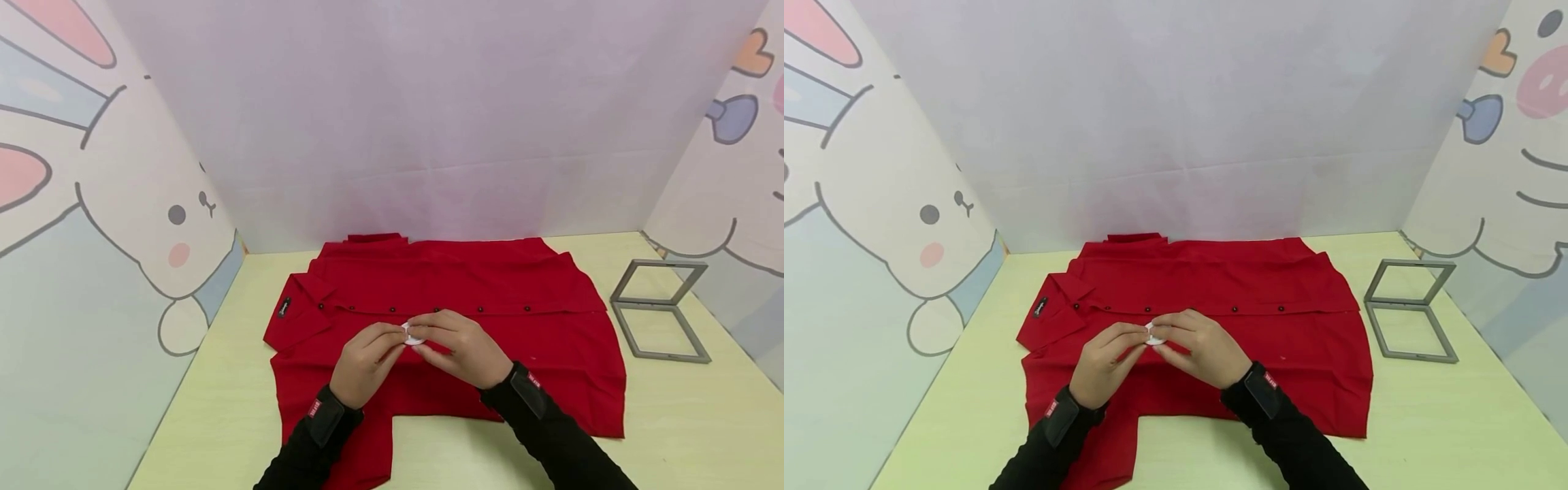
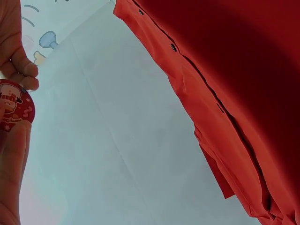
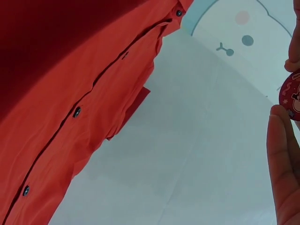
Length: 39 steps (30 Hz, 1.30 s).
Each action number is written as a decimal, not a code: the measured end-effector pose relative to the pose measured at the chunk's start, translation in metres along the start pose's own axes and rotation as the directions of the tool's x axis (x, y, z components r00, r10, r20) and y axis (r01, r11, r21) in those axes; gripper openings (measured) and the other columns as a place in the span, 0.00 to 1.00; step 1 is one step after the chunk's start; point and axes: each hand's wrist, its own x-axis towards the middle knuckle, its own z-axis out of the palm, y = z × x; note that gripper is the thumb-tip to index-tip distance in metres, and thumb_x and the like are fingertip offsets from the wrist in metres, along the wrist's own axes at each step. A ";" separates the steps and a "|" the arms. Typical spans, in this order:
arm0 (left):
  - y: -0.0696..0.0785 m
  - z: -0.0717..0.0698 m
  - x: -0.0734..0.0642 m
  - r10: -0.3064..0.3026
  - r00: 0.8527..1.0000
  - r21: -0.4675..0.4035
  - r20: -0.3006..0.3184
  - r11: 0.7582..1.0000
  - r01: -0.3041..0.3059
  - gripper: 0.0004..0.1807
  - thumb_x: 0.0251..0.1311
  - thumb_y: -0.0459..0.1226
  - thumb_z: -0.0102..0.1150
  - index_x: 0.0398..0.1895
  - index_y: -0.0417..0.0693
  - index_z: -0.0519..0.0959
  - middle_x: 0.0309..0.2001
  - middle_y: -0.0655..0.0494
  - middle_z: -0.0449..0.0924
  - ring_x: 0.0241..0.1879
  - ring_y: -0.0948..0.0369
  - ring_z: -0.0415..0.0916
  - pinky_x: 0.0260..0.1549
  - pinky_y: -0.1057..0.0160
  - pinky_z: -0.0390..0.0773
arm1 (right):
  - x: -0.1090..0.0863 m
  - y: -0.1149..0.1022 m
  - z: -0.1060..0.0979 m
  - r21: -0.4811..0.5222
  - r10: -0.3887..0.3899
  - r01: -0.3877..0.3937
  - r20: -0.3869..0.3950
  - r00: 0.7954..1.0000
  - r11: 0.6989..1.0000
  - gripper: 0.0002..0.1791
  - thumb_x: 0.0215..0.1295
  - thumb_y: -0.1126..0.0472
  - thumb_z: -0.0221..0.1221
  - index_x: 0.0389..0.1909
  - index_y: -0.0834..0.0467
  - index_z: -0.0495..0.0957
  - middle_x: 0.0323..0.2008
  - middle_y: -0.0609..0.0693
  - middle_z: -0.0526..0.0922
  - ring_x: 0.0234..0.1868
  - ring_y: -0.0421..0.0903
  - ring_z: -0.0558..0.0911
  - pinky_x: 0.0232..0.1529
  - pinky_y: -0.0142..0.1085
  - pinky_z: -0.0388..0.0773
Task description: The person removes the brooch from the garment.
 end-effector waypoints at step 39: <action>0.013 0.001 0.004 -0.270 0.944 -0.272 0.191 0.909 0.315 0.09 0.58 0.33 0.66 0.42 0.43 0.84 0.39 0.52 0.86 0.33 0.64 0.79 0.31 0.74 0.78 | -0.015 -0.002 -0.015 0.248 0.198 -0.206 0.057 0.979 0.947 0.11 0.60 0.62 0.67 0.44 0.58 0.81 0.37 0.47 0.84 0.36 0.38 0.83 0.41 0.27 0.83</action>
